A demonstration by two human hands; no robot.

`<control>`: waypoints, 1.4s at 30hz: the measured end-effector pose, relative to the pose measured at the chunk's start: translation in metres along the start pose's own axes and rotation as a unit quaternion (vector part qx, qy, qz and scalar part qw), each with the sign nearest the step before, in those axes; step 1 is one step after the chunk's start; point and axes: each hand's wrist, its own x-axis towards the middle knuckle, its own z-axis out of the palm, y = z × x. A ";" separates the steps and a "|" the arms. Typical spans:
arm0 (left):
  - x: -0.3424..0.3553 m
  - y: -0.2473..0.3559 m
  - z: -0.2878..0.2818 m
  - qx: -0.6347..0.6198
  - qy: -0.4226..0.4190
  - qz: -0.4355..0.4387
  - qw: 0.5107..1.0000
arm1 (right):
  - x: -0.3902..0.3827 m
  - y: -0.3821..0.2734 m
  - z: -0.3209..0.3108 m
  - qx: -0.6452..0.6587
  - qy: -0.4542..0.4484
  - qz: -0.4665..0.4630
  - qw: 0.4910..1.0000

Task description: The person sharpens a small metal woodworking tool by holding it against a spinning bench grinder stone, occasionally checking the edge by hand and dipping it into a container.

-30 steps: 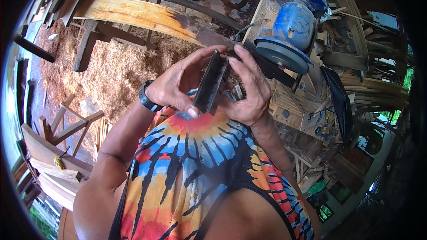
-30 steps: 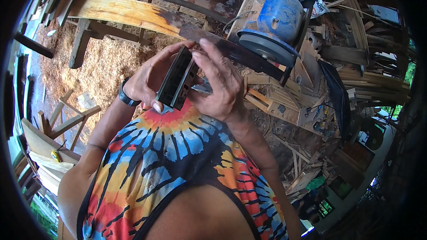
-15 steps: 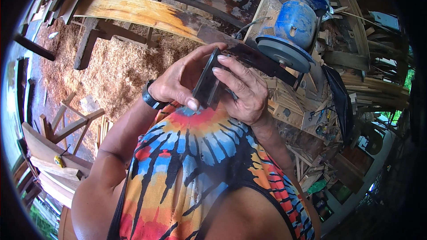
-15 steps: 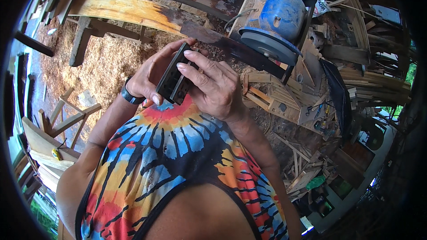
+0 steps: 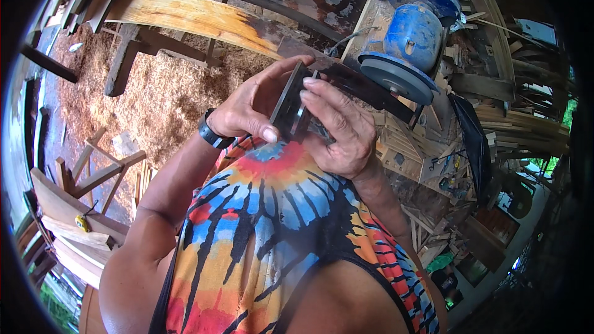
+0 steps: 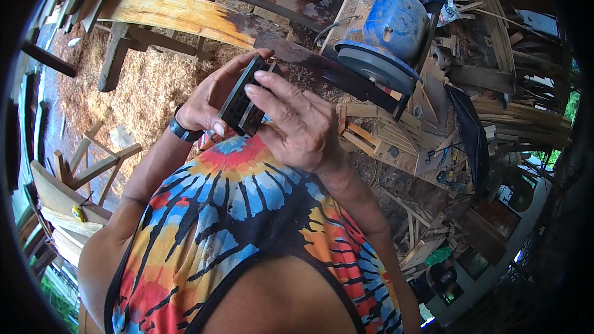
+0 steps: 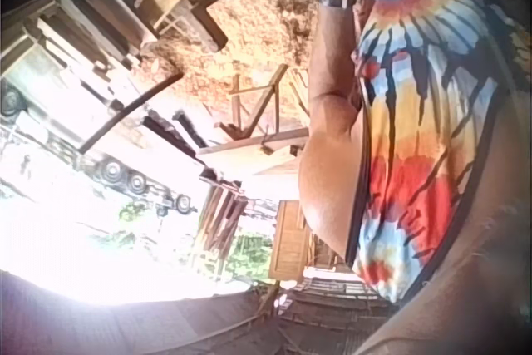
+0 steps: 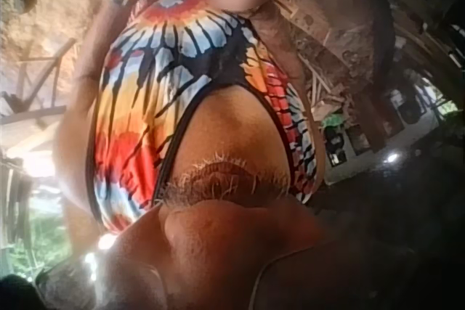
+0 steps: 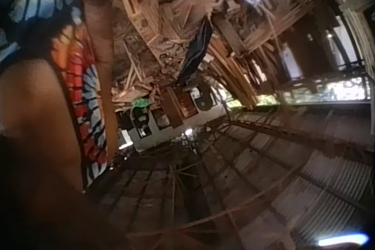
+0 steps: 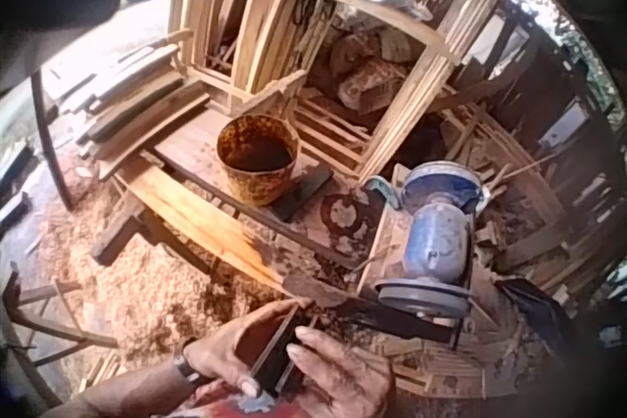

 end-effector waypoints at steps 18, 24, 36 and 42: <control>0.007 0.000 -0.008 0.063 0.021 0.010 0.998 | -0.001 0.002 0.002 0.029 -0.035 -0.025 0.999; 0.009 0.002 -0.007 0.047 0.016 -0.002 0.999 | 0.002 0.001 0.000 0.033 -0.027 -0.008 0.999; 0.010 -0.002 -0.006 0.043 0.013 0.008 0.999 | 0.003 -0.002 -0.005 0.011 -0.009 -0.020 1.000; 0.008 0.003 -0.004 0.069 0.025 0.005 0.997 | 0.002 0.002 -0.006 0.007 -0.021 -0.024 0.999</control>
